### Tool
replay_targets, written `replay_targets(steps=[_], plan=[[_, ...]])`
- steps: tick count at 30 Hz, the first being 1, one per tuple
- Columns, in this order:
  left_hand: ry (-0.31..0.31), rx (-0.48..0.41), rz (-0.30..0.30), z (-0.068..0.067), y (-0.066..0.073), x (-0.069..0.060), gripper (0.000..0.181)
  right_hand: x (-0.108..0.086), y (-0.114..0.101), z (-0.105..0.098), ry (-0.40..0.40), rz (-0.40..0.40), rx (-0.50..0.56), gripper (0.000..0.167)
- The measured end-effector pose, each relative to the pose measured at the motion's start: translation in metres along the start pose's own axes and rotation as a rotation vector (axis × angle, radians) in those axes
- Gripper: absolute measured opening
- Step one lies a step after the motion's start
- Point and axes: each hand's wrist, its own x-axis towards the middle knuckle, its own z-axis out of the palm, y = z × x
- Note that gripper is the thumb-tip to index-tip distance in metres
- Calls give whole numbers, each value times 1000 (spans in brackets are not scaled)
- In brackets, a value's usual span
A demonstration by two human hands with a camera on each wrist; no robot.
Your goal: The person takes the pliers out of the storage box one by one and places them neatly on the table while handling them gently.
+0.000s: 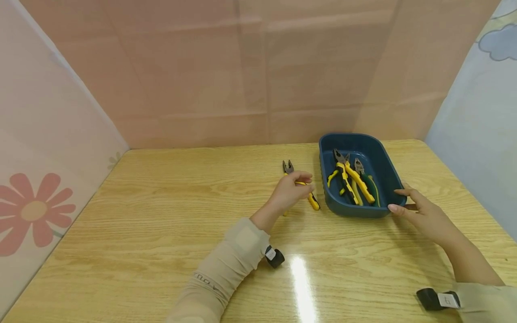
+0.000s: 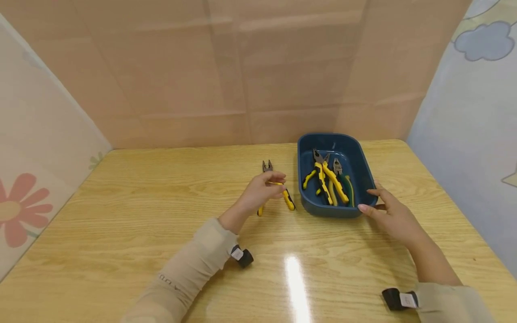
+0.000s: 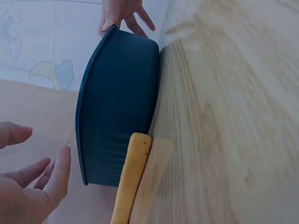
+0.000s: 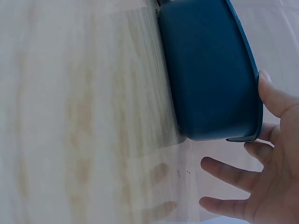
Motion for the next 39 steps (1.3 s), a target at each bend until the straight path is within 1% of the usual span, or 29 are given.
replay_targets(steps=[7, 21, 29, 32, 37, 39], plan=[[-21, -55, 2, 3, 2, -1, 37, 0, 1, 1, -8, 6, 0, 61], [-27, -104, 37, 11, 9, -3, 34, 0, 3, 1, -4, -2, -5, 59], [-67, -144, 41, 16, 10, -1, 31, 1, 3, 1, -6, -9, -5, 59], [-72, -142, 38, 17, 11, -1, 30, 1, 3, 1, -6, -7, -8, 59], [-84, -132, 32, 15, 29, -13, 31, 1, 4, 1, -1, -7, -15, 58], [-89, -128, 30, 14, 31, -14, 32, 1, 4, 1, 0, -10, -17, 58]])
